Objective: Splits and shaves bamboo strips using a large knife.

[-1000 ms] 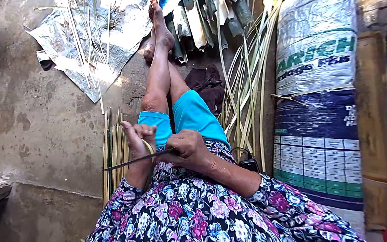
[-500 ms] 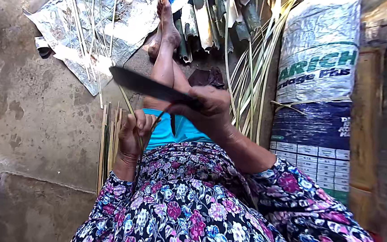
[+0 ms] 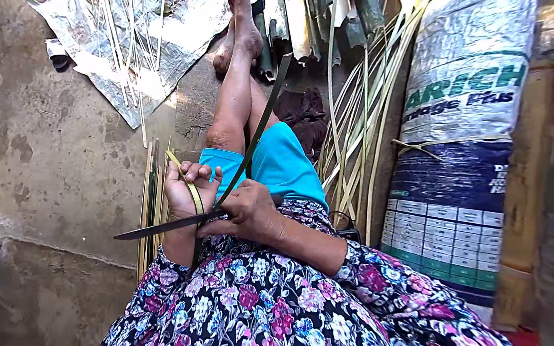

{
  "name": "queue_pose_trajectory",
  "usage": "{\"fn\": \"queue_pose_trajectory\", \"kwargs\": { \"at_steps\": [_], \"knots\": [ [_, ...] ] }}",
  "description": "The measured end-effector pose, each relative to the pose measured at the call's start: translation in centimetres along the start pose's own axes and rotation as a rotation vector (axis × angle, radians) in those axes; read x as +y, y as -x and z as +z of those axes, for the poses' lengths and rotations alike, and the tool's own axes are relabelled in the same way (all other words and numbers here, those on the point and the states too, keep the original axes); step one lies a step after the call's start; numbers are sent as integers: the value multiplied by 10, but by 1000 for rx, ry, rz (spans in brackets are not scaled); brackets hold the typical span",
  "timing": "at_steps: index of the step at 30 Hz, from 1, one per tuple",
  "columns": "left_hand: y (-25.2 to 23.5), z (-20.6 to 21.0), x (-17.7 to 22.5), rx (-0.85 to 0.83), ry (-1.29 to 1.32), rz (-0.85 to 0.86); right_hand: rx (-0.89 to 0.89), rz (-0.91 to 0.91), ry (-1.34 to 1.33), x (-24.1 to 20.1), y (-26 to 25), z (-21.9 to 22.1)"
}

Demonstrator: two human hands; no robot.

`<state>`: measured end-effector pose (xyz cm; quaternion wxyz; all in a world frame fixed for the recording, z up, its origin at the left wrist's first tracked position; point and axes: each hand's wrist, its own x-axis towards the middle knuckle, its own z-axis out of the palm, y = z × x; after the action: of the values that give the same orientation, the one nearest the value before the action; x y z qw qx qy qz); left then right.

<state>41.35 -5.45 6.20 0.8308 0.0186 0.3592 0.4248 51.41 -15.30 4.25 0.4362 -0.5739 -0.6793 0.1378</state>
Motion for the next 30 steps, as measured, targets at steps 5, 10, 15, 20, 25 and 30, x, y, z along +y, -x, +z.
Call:
{"fn": "queue_pose_trajectory", "kwargs": {
  "at_steps": [5, 10, 15, 20, 25, 30],
  "knots": [
    [-5, 2, 1, -51, -97, 34, 49, -78, 3, -3, -1, 4],
    [-36, -72, 47, 161, -205, 335, 317, -20, -25, 4, -14, -41],
    [-41, -90, 62, 170, -228, 400, 373, 70, 92, 22, -20, -58],
    [-17, -30, 7, -645, -454, 143, 355, 73, 8, 39, -47, -56],
    [1, -12, -18, -527, -465, 152, 366, 180, -122, 43, -54, -80],
    [4, 2, -21, -148, -138, 36, 70, 102, -124, 21, -9, -27]
  ]
}}
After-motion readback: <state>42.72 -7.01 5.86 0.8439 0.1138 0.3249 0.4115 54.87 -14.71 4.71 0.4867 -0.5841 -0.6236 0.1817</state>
